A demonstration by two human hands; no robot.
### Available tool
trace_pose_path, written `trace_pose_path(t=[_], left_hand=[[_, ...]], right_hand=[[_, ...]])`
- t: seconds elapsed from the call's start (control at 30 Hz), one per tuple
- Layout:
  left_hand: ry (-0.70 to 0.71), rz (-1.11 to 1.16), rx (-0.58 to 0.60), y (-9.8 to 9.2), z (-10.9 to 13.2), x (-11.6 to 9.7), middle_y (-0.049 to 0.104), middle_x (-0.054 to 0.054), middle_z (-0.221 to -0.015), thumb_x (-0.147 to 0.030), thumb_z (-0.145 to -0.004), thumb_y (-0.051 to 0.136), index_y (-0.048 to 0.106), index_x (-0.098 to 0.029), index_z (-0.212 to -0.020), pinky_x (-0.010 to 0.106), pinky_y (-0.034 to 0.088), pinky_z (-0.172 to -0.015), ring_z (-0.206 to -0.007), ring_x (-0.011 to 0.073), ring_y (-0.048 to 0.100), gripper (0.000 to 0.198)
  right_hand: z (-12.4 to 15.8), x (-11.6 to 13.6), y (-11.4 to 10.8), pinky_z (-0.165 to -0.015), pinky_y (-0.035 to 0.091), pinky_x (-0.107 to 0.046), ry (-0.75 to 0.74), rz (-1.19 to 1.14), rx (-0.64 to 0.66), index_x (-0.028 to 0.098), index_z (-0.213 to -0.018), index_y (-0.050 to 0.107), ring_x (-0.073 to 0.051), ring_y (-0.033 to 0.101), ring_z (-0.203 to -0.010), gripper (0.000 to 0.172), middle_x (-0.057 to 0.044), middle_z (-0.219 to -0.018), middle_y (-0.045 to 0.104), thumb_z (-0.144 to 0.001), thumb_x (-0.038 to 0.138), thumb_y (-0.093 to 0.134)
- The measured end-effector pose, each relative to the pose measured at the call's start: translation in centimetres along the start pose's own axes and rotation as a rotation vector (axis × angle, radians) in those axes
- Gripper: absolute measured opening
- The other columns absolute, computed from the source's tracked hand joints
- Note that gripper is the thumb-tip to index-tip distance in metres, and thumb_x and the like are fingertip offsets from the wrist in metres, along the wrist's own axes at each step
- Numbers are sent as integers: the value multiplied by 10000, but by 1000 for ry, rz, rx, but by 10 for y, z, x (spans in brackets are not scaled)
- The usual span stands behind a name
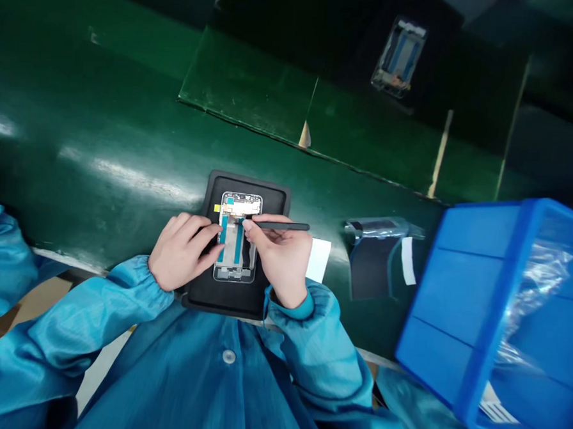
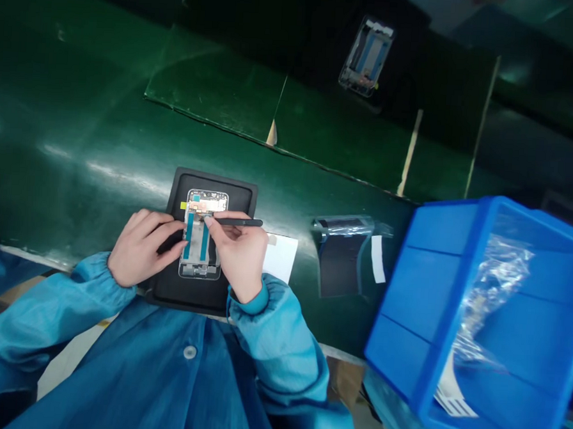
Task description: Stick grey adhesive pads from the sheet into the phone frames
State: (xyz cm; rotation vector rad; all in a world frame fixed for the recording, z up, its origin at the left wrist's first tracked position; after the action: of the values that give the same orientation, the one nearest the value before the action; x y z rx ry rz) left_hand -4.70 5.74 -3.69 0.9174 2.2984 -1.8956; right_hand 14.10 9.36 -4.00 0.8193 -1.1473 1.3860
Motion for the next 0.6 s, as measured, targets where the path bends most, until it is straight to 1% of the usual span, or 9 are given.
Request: trace_pose_path(t=[0.13, 0.4, 0.6], left_hand=[[7, -5, -6, 3, 0, 1, 690, 90, -968, -310, -930, 634, 686, -142, -1098, 365, 445, -726, -867, 232, 574, 243], [11, -19, -6, 3, -2, 1, 691, 95, -965, -300, -933, 622, 688, -133, -1083, 370, 448, -715, -863, 234, 573, 234], [-5, -32, 22, 3, -1, 1, 693, 97, -979, -302, -946, 593, 692, -158, -1093, 378, 451, -721, -871, 235, 581, 228]], right_hand=[[0, 0, 0, -689, 646, -338, 11, 6, 1, 184, -838, 726, -216, 770, -704, 215, -59, -808, 794, -732, 327, 846], [1, 0, 0, -716, 658, -356, 9, -3, -6, 196, -834, 729, -221, 773, -712, 212, -48, -801, 795, -726, 332, 850], [1, 0, 0, -704, 661, -357, 19, -19, 8, 194, -834, 727, -221, 772, -703, 211, -51, -791, 792, -731, 335, 846]])
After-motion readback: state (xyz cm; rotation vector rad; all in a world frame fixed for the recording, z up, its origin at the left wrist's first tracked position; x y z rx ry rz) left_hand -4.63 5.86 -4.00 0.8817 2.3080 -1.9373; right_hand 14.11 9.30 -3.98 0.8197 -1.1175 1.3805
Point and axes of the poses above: each hand's wrist, its own z-axis away from the middle knuckle, its own y-axis out of the palm, x = y × z, the point moved 1 cm from there along -z, towards the middle knuckle
